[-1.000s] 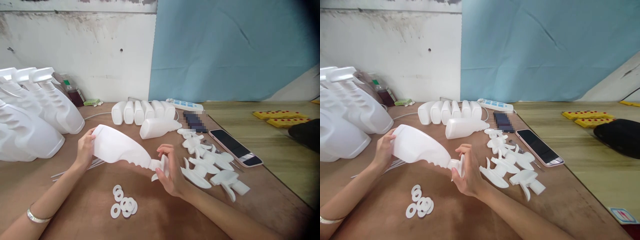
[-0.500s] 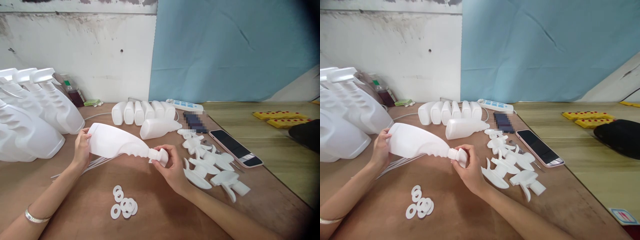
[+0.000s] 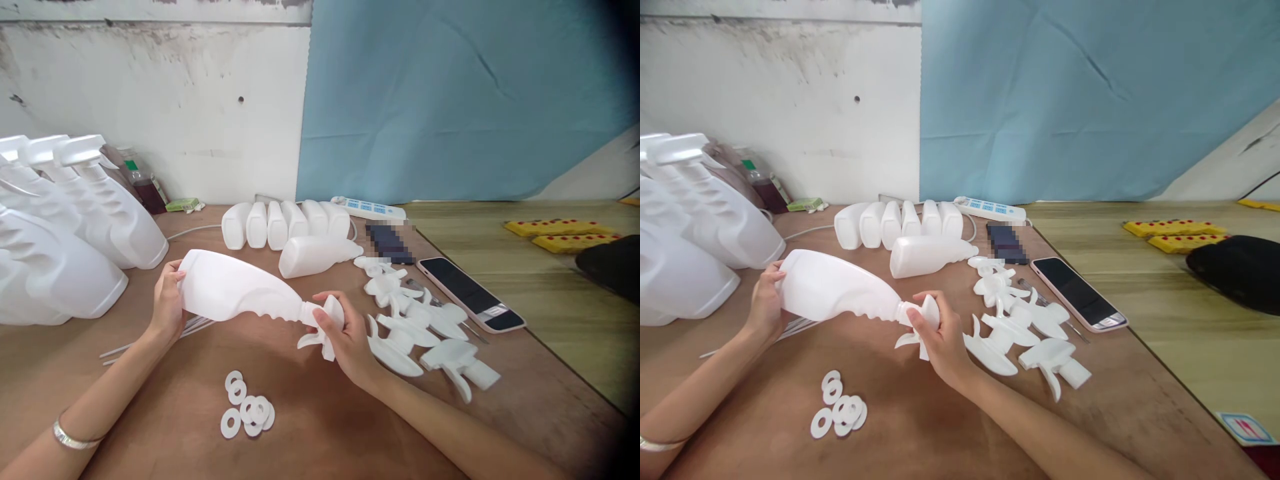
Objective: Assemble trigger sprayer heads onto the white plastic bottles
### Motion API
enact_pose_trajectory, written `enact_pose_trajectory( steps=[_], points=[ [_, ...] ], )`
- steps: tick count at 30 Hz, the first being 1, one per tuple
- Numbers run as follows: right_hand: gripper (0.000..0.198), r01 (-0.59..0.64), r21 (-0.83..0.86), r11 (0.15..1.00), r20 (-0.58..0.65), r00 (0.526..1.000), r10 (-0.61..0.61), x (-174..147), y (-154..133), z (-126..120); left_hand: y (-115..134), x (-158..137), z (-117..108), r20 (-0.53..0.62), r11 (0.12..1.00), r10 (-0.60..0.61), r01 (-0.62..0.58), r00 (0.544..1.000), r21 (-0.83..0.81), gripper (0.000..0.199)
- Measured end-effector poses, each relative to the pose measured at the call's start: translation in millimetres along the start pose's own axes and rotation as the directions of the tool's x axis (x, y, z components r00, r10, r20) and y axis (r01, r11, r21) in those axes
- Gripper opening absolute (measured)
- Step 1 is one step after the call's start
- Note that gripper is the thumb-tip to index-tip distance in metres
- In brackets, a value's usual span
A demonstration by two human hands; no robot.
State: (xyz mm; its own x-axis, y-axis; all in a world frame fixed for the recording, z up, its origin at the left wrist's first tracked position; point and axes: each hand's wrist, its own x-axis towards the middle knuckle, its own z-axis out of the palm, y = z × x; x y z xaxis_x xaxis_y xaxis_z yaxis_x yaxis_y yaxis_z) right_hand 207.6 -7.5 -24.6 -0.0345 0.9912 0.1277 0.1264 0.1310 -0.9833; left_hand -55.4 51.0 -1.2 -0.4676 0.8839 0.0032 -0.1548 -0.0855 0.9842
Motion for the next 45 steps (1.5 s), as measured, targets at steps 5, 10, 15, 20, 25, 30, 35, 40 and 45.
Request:
enact_pose_trajectory(
  steps=[5,10,15,20,25,30,35,40,45],
  points=[
    [0.035,0.22,-0.105,0.97,0.101,0.973,-0.21,-2.0,-4.7,-0.5,1.4,1.3,-0.3,-0.017,1.0,0.028,-0.028,0.999,-0.005,0.031],
    [0.028,0.183,-0.145,0.972,0.04,0.983,-0.179,-3.1,-4.9,1.0,3.1,1.7,-0.9,-0.001,1.0,0.027,-0.027,1.0,-0.013,0.03],
    [0.025,0.004,-0.06,0.998,-0.009,1.0,-0.005,-0.2,1.0,1.3,-0.6,-0.7,-0.5,0.013,1.0,0.023,-0.023,1.0,-0.022,0.028],
    [0.034,0.113,-0.141,0.984,-0.01,0.993,-0.115,-1.0,-1.9,-1.2,-3.4,0.6,-1.2,0.004,0.999,0.034,-0.034,0.999,-0.026,0.028],
    [0.037,0.136,-0.112,0.984,-0.041,0.989,-0.141,-2.2,-3.8,0.8,-2.6,0.3,-1.2,0.013,0.999,0.04,-0.039,0.999,-0.027,0.028],
    [0.032,-0.021,0.042,0.999,-0.019,1.0,0.021,-0.8,-1.3,2.1,-2.0,-1.7,-0.6,0.023,0.998,0.052,-0.052,0.998,-0.025,0.028],
    [0.037,0.149,-0.101,0.984,0.055,0.988,-0.144,-0.9,-7.6,0.0,-2.2,0.7,-1.8,-0.001,0.998,0.068,-0.068,0.998,-0.019,0.028],
    [0.025,-0.004,-0.101,0.995,0.035,0.999,0.008,0.6,-7.2,1.8,-2.8,1.4,-3.4,0.012,0.997,0.078,-0.078,0.997,-0.025,0.029],
    [0.04,-0.186,0.062,0.981,0.049,0.982,0.183,5.0,-2.8,3.2,-0.8,-2.0,-3.8,0.019,0.99,0.139,-0.138,0.99,-0.03,0.03]
  ],
)
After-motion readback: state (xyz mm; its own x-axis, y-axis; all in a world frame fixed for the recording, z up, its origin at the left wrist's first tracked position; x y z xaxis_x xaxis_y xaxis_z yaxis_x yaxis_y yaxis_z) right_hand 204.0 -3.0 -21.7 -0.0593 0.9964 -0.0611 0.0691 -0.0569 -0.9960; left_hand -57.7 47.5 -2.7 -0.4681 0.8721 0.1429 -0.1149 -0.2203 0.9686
